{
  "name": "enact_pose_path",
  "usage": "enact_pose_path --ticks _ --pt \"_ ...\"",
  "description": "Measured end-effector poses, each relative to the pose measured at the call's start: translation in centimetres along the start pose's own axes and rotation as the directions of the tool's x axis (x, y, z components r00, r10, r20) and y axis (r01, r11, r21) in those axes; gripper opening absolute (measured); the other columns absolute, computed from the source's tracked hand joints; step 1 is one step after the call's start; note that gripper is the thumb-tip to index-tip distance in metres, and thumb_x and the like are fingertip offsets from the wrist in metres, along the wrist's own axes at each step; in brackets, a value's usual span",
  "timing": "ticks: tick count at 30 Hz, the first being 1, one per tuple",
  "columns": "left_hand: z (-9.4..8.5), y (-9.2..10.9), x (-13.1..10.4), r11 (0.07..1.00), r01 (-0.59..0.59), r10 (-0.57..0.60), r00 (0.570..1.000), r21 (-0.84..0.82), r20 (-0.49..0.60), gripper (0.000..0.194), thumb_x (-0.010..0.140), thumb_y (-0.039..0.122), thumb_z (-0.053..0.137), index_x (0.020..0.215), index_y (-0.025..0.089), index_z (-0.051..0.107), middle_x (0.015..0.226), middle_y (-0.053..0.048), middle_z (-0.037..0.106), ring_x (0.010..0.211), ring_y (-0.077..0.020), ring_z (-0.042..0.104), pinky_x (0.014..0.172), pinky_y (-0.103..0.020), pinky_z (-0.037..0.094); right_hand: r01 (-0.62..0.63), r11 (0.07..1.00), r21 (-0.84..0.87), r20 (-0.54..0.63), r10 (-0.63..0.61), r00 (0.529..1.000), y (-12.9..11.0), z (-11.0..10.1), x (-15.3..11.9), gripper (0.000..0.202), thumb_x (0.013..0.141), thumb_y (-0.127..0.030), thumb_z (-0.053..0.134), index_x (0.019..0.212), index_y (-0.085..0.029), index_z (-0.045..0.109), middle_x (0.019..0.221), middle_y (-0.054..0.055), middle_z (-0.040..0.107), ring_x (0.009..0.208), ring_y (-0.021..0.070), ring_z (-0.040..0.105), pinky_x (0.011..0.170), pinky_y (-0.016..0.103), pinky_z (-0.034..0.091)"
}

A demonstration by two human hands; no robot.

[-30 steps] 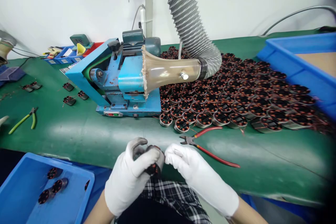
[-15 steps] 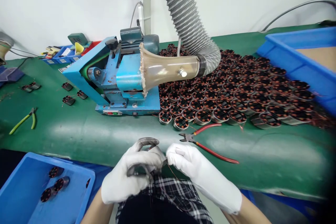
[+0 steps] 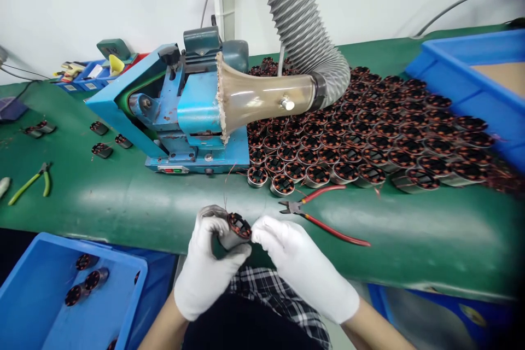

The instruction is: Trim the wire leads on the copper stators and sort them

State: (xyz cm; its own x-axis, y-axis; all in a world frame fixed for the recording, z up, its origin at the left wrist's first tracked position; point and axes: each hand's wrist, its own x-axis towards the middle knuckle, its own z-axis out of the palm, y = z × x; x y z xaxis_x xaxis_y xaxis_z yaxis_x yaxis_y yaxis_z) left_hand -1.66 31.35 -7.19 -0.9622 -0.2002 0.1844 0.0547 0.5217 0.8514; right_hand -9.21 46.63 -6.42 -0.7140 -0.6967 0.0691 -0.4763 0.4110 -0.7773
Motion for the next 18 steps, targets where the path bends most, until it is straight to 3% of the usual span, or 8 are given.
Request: enact_pose_path --ticks 3,5,7,11,13,14,16,18 --pt "0.8 -2.1 -0.3 0.982 -0.122 0.130 0.990 0.142 -0.052 0.051 0.068 0.013 0.062 0.114 0.022 0.040 0.108 -0.008 0.044 0.103 -0.0217 0.048 0.089 -0.039 0.043 -0.190 0.902 0.389 0.247 0.097 0.964 1.6 1.3 0.5 0.028 0.089 -0.036 0.029 0.067 -0.021 0.036 0.048 -0.008 0.028 0.039 0.0090 0.030 0.039 0.021 0.033" --pt "1.3 -3.5 -0.2 0.938 -0.251 0.262 0.965 0.240 -0.014 0.047 0.071 0.009 0.057 0.114 0.022 0.043 0.108 -0.009 0.044 0.107 -0.0221 0.047 0.090 -0.039 0.043 -0.250 0.851 0.462 0.351 0.084 0.932 2.9 2.2 0.9 0.030 0.089 -0.040 0.024 0.066 -0.022 0.034 0.043 -0.012 0.014 0.033 0.0084 0.018 0.033 0.021 0.026" --pt "1.7 -4.6 0.0 0.919 -0.283 0.293 0.956 0.275 0.006 0.036 0.072 0.009 0.056 0.105 0.021 0.048 0.105 -0.008 0.049 0.108 -0.0225 0.047 0.090 -0.040 0.042 -0.265 0.859 0.438 0.389 0.085 0.917 3.7 2.6 1.2 0.030 0.088 -0.038 0.024 0.066 -0.022 0.036 0.040 -0.012 0.012 0.031 0.0085 0.018 0.034 0.022 0.026" --pt "1.8 -5.1 0.7 0.952 -0.075 0.046 0.994 0.298 0.104 0.038 0.061 0.022 0.073 0.092 0.020 0.052 0.097 -0.006 0.059 0.109 -0.0263 0.049 0.094 -0.045 0.039 -0.195 0.946 0.259 0.337 0.100 0.936 3.5 1.5 1.9 0.020 0.081 -0.020 0.041 0.062 -0.018 0.044 0.047 -0.006 0.032 0.043 0.0094 0.031 0.048 0.024 0.027" --pt "1.6 -5.0 1.0 0.951 -0.023 -0.020 0.990 0.308 0.137 0.044 0.055 0.024 0.077 0.091 0.021 0.053 0.097 -0.005 0.061 0.107 -0.0260 0.051 0.096 -0.045 0.037 -0.063 0.998 0.023 0.331 0.052 0.942 3.2 0.5 2.2 0.015 0.072 -0.008 0.045 0.060 -0.017 0.047 0.051 -0.003 0.038 0.048 0.0106 0.033 0.052 0.026 0.023" --pt "1.5 -4.9 1.1 0.951 -0.020 -0.025 0.989 0.309 0.143 0.046 0.053 0.024 0.078 0.091 0.021 0.053 0.097 -0.004 0.061 0.107 -0.0254 0.052 0.097 -0.044 0.036 0.034 0.991 -0.132 0.360 0.015 0.933 3.2 0.0 2.4 0.015 0.068 -0.004 0.046 0.061 -0.016 0.050 0.052 -0.002 0.040 0.049 0.0112 0.034 0.053 0.027 0.022" --pt "1.3 -4.9 1.2 0.952 -0.033 -0.014 0.988 0.304 0.151 0.049 0.050 0.024 0.079 0.091 0.021 0.054 0.096 -0.003 0.062 0.106 -0.0246 0.052 0.100 -0.043 0.033 0.233 0.883 -0.407 0.456 -0.024 0.890 3.4 -0.9 2.6 0.018 0.065 0.000 0.045 0.067 -0.016 0.054 0.053 0.001 0.047 0.049 0.0125 0.038 0.053 0.028 0.021" --pt "1.3 -5.1 1.2 0.953 -0.046 -0.001 0.988 0.300 0.153 0.050 0.048 0.024 0.080 0.091 0.022 0.054 0.095 -0.002 0.064 0.107 -0.0248 0.052 0.102 -0.043 0.032 0.313 0.807 -0.501 0.541 0.010 0.841 3.9 -2.0 2.6 0.021 0.068 0.000 0.044 0.071 -0.016 0.058 0.057 0.002 0.054 0.051 0.0137 0.045 0.053 0.027 0.025"
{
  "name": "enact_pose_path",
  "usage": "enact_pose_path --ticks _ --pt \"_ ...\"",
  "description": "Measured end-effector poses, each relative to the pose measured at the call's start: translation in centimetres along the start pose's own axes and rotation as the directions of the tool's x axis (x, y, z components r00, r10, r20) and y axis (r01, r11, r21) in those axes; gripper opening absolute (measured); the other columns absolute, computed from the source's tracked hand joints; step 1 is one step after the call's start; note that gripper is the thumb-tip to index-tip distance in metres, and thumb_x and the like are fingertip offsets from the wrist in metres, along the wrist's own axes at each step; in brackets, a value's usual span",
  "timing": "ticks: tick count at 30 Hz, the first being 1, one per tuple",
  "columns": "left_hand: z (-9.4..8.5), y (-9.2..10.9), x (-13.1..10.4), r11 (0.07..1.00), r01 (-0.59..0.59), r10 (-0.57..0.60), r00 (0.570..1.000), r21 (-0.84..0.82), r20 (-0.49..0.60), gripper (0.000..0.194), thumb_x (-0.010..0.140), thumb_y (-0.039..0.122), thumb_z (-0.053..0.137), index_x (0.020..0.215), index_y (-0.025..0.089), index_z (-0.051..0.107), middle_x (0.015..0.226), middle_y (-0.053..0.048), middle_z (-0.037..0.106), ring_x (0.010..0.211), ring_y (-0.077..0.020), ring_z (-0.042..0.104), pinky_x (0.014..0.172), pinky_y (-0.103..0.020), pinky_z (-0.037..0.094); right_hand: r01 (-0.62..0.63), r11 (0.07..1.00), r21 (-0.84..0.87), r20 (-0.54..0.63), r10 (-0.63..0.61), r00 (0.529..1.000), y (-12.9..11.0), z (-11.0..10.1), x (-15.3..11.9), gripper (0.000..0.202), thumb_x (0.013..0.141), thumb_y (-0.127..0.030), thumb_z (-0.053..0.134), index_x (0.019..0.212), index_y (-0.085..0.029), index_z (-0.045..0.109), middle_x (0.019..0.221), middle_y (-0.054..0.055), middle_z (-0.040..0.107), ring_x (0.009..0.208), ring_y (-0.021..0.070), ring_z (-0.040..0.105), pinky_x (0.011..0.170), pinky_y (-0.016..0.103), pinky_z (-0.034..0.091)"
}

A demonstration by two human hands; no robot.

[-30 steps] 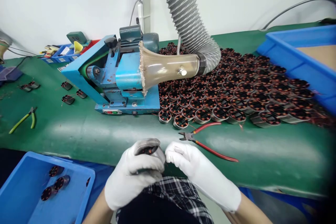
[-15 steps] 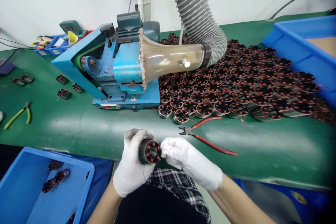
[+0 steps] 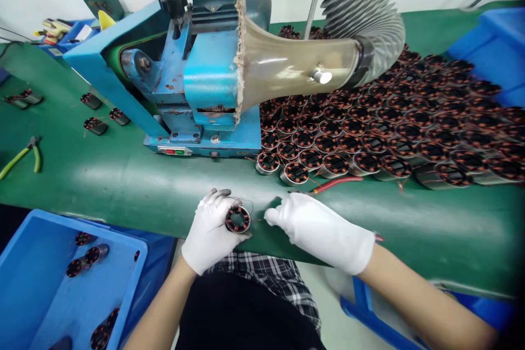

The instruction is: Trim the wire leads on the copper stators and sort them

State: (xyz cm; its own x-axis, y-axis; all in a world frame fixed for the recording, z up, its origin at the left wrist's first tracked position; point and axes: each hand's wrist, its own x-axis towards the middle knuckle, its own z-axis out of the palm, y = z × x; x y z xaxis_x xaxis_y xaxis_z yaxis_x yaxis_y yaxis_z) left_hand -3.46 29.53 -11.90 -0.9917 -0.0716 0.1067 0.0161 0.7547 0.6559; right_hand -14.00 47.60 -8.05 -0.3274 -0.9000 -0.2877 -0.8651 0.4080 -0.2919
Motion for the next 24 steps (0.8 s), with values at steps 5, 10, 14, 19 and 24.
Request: enact_pose_path --ticks 5,10,14,19,24 --pt "-0.1 -0.2 -0.2 1.000 0.015 -0.014 1.000 -0.015 0.026 0.050 0.051 0.022 0.078 0.096 0.024 0.055 0.100 0.000 0.064 0.109 -0.0236 0.052 0.104 -0.042 0.030 -0.100 0.982 0.160 0.136 0.079 0.988 1.5 -1.7 -1.8 0.017 0.081 -0.015 0.048 0.079 -0.018 0.064 0.074 0.003 0.065 0.066 0.0169 0.058 0.061 0.026 0.038" --pt "-0.3 -0.2 -0.2 0.999 0.047 -0.047 0.999 0.013 -0.015 0.060 0.052 0.032 0.077 0.105 0.020 0.053 0.110 -0.008 0.059 0.117 -0.0270 0.045 0.103 -0.044 0.030 -0.062 0.897 0.438 -0.159 0.145 0.977 -2.0 -1.8 -0.5 0.046 0.069 -0.048 0.066 0.103 -0.019 0.058 0.098 0.004 0.064 0.087 0.0193 0.059 0.075 0.027 0.043" --pt "-0.5 -0.1 -0.1 1.000 0.015 -0.016 1.000 0.023 0.015 0.043 0.052 0.035 0.078 0.088 0.023 0.059 0.091 0.000 0.066 0.109 -0.0256 0.051 0.104 -0.045 0.026 -0.224 0.890 0.397 -0.241 0.337 0.910 -3.5 0.0 2.8 0.026 0.091 -0.032 0.041 0.081 -0.018 0.061 0.079 0.003 0.065 0.072 0.0155 0.059 0.066 0.026 0.040" --pt "-1.1 0.0 -0.2 1.000 -0.025 0.025 0.996 0.003 0.084 0.046 0.048 0.032 0.080 0.089 0.023 0.060 0.091 0.000 0.066 0.109 -0.0249 0.051 0.104 -0.043 0.026 -0.468 0.862 0.194 -0.031 0.482 0.876 -1.2 0.2 3.1 0.035 0.089 -0.034 0.043 0.063 -0.020 0.061 0.060 0.003 0.063 0.060 0.0180 0.059 0.054 0.027 0.035" --pt "-1.2 0.1 -0.1 1.000 -0.010 0.010 0.996 0.004 0.089 0.047 0.050 0.030 0.078 0.092 0.023 0.058 0.093 0.001 0.065 0.110 -0.0230 0.050 0.106 -0.042 0.025 -0.298 0.929 0.219 -0.295 0.355 0.887 -1.3 -0.6 0.5 0.019 0.088 -0.033 0.046 0.086 -0.020 0.060 0.082 0.004 0.066 0.073 0.0184 0.061 0.067 0.029 0.041"
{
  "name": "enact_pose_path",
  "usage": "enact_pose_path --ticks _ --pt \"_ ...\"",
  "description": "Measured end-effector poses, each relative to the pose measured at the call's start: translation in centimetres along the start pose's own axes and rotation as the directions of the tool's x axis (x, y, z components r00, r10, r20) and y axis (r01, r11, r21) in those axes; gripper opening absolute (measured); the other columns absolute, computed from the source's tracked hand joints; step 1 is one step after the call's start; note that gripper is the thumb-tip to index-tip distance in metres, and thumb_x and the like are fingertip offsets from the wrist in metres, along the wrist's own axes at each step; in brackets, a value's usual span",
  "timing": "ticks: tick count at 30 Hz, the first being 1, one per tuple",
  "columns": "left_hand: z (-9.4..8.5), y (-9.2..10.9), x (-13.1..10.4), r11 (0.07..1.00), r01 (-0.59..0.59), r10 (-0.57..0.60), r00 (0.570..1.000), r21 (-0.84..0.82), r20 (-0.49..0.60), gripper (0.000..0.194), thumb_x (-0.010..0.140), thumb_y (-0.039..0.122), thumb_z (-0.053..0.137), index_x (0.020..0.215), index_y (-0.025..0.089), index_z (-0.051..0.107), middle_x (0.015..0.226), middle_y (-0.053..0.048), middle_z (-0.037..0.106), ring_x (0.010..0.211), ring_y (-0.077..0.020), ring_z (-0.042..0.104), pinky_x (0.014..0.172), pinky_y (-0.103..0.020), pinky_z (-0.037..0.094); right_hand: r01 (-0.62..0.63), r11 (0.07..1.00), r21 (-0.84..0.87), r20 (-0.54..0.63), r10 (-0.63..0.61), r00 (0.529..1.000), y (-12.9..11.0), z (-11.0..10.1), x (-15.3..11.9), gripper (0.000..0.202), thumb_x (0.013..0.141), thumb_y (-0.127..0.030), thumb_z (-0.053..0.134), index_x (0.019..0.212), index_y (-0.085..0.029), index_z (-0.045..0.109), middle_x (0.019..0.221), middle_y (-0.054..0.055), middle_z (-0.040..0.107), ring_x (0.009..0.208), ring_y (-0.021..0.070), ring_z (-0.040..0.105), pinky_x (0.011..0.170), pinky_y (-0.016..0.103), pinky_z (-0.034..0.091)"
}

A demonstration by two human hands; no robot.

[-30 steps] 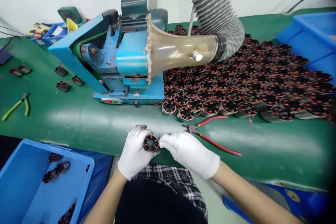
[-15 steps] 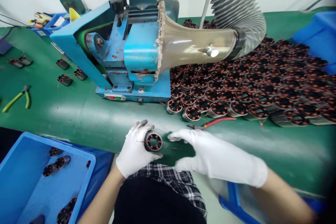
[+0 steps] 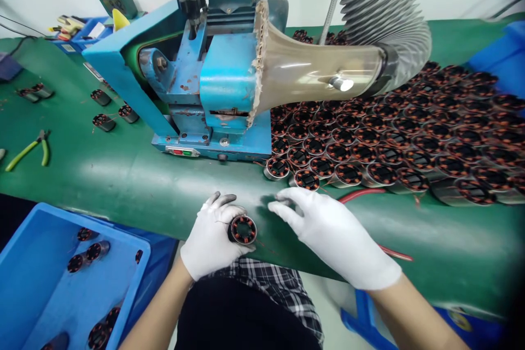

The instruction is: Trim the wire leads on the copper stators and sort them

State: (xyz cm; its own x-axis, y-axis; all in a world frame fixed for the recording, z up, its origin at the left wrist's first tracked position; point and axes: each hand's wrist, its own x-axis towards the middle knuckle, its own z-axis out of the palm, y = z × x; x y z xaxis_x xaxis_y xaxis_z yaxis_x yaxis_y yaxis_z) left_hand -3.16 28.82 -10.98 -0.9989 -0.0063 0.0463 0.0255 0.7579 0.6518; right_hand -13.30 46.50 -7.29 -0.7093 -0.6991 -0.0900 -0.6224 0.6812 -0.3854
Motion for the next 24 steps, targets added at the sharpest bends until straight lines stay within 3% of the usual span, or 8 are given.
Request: enact_pose_path --ticks 2,4,10,12,15,17,20,24 --pt "0.0 0.0 0.1 1.000 0.005 -0.005 1.000 0.000 -0.004 0.055 0.048 0.032 0.079 0.097 0.022 0.057 0.097 0.000 0.064 0.111 -0.0226 0.050 0.106 -0.041 0.025 0.167 0.978 0.128 -0.060 -0.161 0.985 -0.6 0.1 -0.9 0.018 0.089 -0.026 0.044 0.101 -0.021 0.056 0.095 0.003 0.064 0.081 0.0157 0.060 0.074 0.027 0.042" --pt "0.1 0.1 0.1 1.000 0.007 -0.007 1.000 0.002 -0.003 0.059 0.045 0.035 0.080 0.099 0.022 0.057 0.099 0.000 0.064 0.111 -0.0229 0.050 0.106 -0.041 0.026 0.260 0.954 0.149 0.003 -0.263 0.965 -1.4 0.7 -1.5 0.019 0.089 -0.020 0.042 0.104 -0.021 0.054 0.092 0.002 0.064 0.075 0.0141 0.060 0.069 0.026 0.041" --pt "0.0 0.3 0.1 1.000 0.019 -0.018 1.000 -0.004 0.002 0.037 0.060 0.034 0.073 0.092 0.024 0.059 0.095 0.000 0.066 0.111 -0.0230 0.051 0.106 -0.041 0.025 0.422 0.886 -0.190 0.040 -0.423 0.905 -1.6 2.7 -2.7 0.029 0.077 0.001 0.033 0.075 -0.018 0.055 0.053 0.000 0.049 0.045 0.0146 0.040 0.049 0.030 0.021" --pt "-0.1 0.3 0.1 1.000 0.015 -0.015 1.000 -0.002 0.009 0.037 0.059 0.035 0.073 0.092 0.024 0.059 0.096 0.001 0.066 0.111 -0.0229 0.051 0.106 -0.041 0.024 0.431 0.871 -0.235 0.061 -0.429 0.901 -0.9 3.2 -2.9 0.030 0.073 0.003 0.033 0.072 -0.019 0.054 0.052 0.000 0.047 0.045 0.0149 0.036 0.049 0.031 0.017" --pt "-0.2 0.3 0.0 1.000 0.010 -0.010 1.000 0.006 0.026 0.039 0.057 0.037 0.074 0.091 0.026 0.059 0.096 0.002 0.066 0.111 -0.0231 0.051 0.107 -0.042 0.023 0.387 0.908 -0.159 0.096 -0.375 0.922 0.3 3.7 -2.8 0.025 0.081 -0.005 0.037 0.074 -0.019 0.056 0.051 -0.001 0.049 0.045 0.0145 0.040 0.050 0.030 0.021" --pt "-0.2 0.2 0.1 1.000 0.005 -0.005 0.999 0.009 0.042 0.038 0.057 0.036 0.074 0.091 0.026 0.059 0.095 0.002 0.067 0.112 -0.0236 0.050 0.107 -0.042 0.023 0.360 0.932 -0.044 0.077 -0.356 0.931 0.9 3.9 -2.5 0.020 0.088 -0.016 0.039 0.092 -0.019 0.059 0.060 0.000 0.058 0.051 0.0145 0.049 0.053 0.029 0.028" --pt "-0.3 0.1 0.1 1.000 0.000 -0.001 0.998 0.021 0.056 0.040 0.059 0.036 0.072 0.094 0.024 0.059 0.098 -0.001 0.066 0.113 -0.0245 0.049 0.107 -0.044 0.022 0.355 0.933 0.052 0.028 -0.357 0.934 0.6 3.5 -2.1 0.031 0.091 -0.024 0.038 0.119 -0.018 0.048 0.078 0.003 0.066 0.061 0.0152 0.057 0.058 0.028 0.035" --pt "-0.4 0.2 0.1 0.999 -0.023 0.021 0.997 0.036 0.069 0.042 0.058 0.036 0.073 0.096 0.025 0.059 0.100 0.001 0.066 0.113 -0.0228 0.049 0.107 -0.042 0.024 0.368 0.903 -0.220 0.021 -0.373 0.928 -1.2 2.2 -2.1 0.040 0.084 -0.011 0.034 0.122 -0.009 0.048 0.053 0.003 0.058 0.042 0.0176 0.048 0.046 0.030 0.025"
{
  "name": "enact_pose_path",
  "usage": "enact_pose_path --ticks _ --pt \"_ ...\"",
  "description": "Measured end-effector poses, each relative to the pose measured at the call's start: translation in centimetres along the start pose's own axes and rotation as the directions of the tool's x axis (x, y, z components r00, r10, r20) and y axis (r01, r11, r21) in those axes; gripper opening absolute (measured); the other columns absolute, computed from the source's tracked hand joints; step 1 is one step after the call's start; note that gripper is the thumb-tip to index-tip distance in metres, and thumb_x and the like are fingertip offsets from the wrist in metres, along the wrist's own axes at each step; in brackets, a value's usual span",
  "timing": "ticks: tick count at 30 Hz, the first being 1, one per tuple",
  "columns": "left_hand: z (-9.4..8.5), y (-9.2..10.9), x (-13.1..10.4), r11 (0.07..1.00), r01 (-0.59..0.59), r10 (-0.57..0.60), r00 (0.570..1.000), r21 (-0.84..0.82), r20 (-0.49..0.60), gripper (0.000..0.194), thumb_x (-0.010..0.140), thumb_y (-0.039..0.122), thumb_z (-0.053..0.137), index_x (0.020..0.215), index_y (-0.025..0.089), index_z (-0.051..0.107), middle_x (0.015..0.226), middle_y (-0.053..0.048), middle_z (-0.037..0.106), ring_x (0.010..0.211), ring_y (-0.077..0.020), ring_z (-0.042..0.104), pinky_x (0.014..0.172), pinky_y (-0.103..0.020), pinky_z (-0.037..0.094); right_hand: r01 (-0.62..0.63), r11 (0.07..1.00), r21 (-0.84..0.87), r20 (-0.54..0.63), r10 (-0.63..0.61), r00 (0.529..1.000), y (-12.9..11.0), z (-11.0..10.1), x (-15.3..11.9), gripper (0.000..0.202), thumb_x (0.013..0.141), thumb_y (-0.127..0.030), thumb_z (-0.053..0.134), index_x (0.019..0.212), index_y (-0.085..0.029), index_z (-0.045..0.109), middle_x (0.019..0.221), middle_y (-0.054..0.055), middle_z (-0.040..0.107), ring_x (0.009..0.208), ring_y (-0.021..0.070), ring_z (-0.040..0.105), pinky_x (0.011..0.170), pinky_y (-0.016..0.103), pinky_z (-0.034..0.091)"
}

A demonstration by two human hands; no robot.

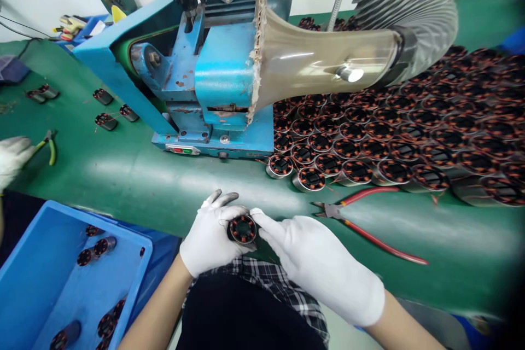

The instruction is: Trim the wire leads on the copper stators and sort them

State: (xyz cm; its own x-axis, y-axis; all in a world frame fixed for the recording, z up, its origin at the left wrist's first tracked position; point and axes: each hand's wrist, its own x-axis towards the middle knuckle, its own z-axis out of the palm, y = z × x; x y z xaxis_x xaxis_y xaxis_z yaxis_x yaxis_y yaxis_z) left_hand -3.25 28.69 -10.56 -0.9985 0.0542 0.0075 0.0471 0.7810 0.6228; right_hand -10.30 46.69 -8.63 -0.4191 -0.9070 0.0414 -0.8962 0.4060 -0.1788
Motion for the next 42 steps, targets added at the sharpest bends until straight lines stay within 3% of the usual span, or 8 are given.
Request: enact_pose_path --ticks 7,13,16,20,26,31,36,42 --pt "-0.1 0.1 0.0 1.000 0.005 -0.005 1.000 0.006 0.000 0.040 0.059 0.038 0.072 0.094 0.024 0.059 0.098 0.001 0.067 0.113 -0.0234 0.049 0.107 -0.042 0.025 -0.292 0.893 0.344 0.283 0.198 0.939 -0.7 -0.1 -0.1 0.033 0.090 -0.021 0.033 0.069 -0.019 0.058 0.057 0.002 0.060 0.048 0.0144 0.053 0.047 0.027 0.029" --pt "-0.1 0.0 0.0 1.000 0.003 -0.003 1.000 0.007 0.002 0.045 0.057 0.039 0.074 0.096 0.024 0.060 0.102 -0.002 0.065 0.114 -0.0254 0.049 0.105 -0.044 0.026 -0.645 0.119 0.755 0.630 0.143 0.763 2.3 0.9 0.0 0.035 0.087 -0.044 0.036 0.081 -0.015 0.054 0.068 0.002 0.062 0.032 0.0064 0.041 0.030 0.020 0.028" --pt "0.0 0.0 -0.1 1.000 0.012 -0.012 1.000 0.015 -0.024 0.048 0.053 0.039 0.076 0.096 0.024 0.060 0.104 -0.003 0.065 0.114 -0.0264 0.049 0.104 -0.046 0.028 -0.597 -0.068 0.799 0.596 0.225 0.771 3.4 0.6 -0.6 0.040 0.081 -0.051 0.044 0.088 -0.013 0.056 0.081 0.009 0.066 0.032 0.0063 0.044 0.028 0.020 0.029" --pt "0.1 0.0 -0.2 1.000 0.016 -0.016 1.000 0.024 -0.019 0.046 0.054 0.038 0.076 0.095 0.024 0.060 0.102 -0.001 0.065 0.113 -0.0253 0.050 0.104 -0.044 0.029 -0.464 0.280 0.840 0.188 0.652 0.734 2.6 0.5 -1.6 0.031 0.084 -0.043 0.048 0.091 -0.015 0.061 0.079 0.008 0.067 0.055 0.0143 0.058 0.050 0.027 0.049" --pt "0.1 -0.3 -0.1 1.000 0.011 -0.011 1.000 0.007 -0.005 0.060 0.052 0.036 0.076 0.106 0.023 0.055 0.106 -0.003 0.064 0.114 -0.0264 0.049 0.105 -0.045 0.027 -0.110 0.950 0.291 -0.105 0.147 0.984 -0.8 2.0 -1.1 0.032 0.088 -0.024 0.044 0.117 -0.012 0.051 0.093 0.011 0.061 0.084 0.0233 0.055 0.073 0.039 0.046" --pt "0.7 -0.6 -0.4 0.999 -0.010 0.009 1.000 -0.032 -0.006 0.057 0.052 0.036 0.079 0.103 0.024 0.057 0.108 -0.002 0.063 0.115 -0.0246 0.048 0.105 -0.043 0.029 -0.081 0.993 0.083 -0.149 0.093 0.984 -1.3 2.4 -0.5 0.032 0.083 -0.004 0.030 0.088 -0.013 0.060 0.066 0.006 0.050 0.060 0.0194 0.044 0.058 0.033 0.037" --pt "-0.2 0.9 -1.4 0.928 0.126 -0.127 0.992 -0.351 0.020 0.050 0.062 0.020 0.071 0.109 0.023 0.051 0.116 -0.006 0.058 0.111 -0.0219 0.053 0.094 -0.036 0.044 -0.092 0.874 0.477 -0.091 0.153 0.984 -0.4 0.0 -0.6 0.027 0.088 -0.010 0.031 0.076 -0.017 0.054 0.068 0.003 0.053 0.064 0.0157 0.046 0.063 0.028 0.039" --pt "-4.7 3.3 -1.2 0.839 -0.087 0.137 0.989 -0.538 0.052 0.016 0.071 0.022 0.059 0.088 0.022 0.060 0.099 -0.007 0.064 0.098 -0.0250 0.060 0.084 -0.038 0.051 -0.167 0.704 0.690 0.117 0.120 0.986 0.2 -3.8 -0.6 0.030 0.092 -0.023 0.032 0.067 -0.019 0.048 0.064 -0.002 0.052 0.061 0.0123 0.046 0.060 0.024 0.038"
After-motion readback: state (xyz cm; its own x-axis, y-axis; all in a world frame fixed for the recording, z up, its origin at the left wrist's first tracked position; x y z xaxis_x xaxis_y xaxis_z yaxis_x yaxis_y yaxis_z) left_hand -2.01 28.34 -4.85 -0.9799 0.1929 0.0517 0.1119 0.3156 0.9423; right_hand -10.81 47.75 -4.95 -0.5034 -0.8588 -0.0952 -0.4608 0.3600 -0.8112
